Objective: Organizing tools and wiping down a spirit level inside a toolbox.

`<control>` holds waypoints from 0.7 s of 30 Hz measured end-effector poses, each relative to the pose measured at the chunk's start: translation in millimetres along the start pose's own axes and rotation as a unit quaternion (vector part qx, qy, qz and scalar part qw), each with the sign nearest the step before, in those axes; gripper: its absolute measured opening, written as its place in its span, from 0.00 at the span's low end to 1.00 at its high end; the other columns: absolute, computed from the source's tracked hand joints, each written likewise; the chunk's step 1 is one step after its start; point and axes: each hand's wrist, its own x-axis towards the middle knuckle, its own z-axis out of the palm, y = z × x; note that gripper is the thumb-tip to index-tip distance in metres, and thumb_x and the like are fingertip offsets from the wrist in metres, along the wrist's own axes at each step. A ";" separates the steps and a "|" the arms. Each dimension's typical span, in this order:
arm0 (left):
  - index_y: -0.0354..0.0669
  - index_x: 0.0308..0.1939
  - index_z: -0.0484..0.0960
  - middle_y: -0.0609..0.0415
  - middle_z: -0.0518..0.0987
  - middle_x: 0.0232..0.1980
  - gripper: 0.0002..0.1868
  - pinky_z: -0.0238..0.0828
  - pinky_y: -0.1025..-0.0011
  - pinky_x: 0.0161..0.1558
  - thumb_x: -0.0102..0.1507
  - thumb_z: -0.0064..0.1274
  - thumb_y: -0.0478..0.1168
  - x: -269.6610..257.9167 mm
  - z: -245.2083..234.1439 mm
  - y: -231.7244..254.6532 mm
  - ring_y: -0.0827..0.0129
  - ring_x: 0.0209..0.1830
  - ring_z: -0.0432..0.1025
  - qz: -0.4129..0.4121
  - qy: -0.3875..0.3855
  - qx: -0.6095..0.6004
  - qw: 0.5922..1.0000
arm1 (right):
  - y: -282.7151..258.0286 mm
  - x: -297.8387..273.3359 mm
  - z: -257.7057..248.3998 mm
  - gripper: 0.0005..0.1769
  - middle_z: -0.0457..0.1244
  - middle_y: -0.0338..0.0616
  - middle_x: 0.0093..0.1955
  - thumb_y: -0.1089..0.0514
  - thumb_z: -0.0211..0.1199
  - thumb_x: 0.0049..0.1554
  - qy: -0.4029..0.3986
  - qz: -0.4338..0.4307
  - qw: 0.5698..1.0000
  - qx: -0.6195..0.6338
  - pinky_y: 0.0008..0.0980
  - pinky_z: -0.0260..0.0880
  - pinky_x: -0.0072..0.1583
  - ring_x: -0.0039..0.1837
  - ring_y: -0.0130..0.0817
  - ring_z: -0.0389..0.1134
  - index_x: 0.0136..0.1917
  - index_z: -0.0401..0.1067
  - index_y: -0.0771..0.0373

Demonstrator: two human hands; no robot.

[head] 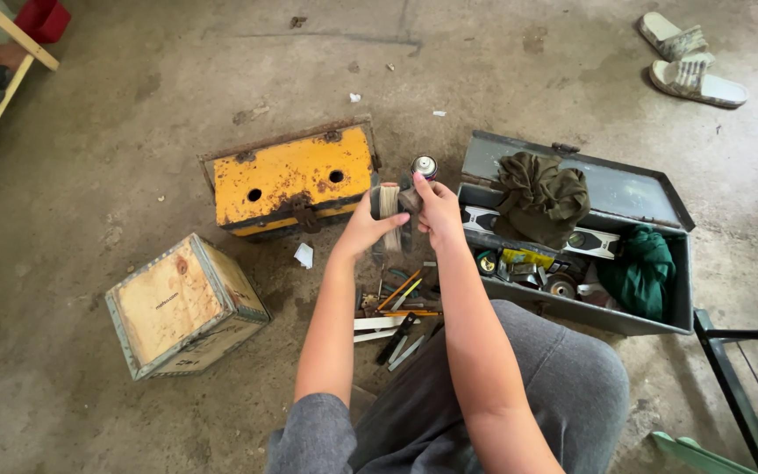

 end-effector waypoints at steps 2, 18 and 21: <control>0.50 0.64 0.73 0.56 0.80 0.56 0.34 0.73 0.68 0.54 0.57 0.67 0.52 -1.5 7.4 7.2 0.69 0.55 0.75 -0.052 0.035 -0.028 0.998 | -1.3 -1.3 -0.7 0.22 0.50 0.28 0.23 0.39 0.65 0.60 -0.004 -0.002 1.000 0.000 0.28 0.45 0.28 0.23 0.21 0.47 0.37 0.65 0.55; 0.45 0.58 0.77 0.56 0.81 0.51 0.28 0.72 0.69 0.51 0.60 0.65 0.55 15.1 34.5 -4.6 0.70 0.50 0.76 -0.068 0.197 -0.125 0.970 | 0.7 7.5 4.0 0.15 0.62 0.32 0.37 0.47 0.65 0.62 0.004 -0.125 0.992 -0.033 0.23 0.56 0.32 0.31 0.18 0.57 0.54 0.75 0.60; 0.45 0.60 0.76 0.52 0.79 0.53 0.28 0.73 0.64 0.52 0.61 0.64 0.53 23.3 36.6 -20.4 0.65 0.52 0.74 -0.005 0.195 -0.156 0.968 | 15.4 21.9 1.7 0.19 0.66 0.32 0.45 0.51 0.67 0.61 -0.021 -0.196 0.977 -0.086 0.20 0.64 0.42 0.43 0.16 0.64 0.63 0.76 0.59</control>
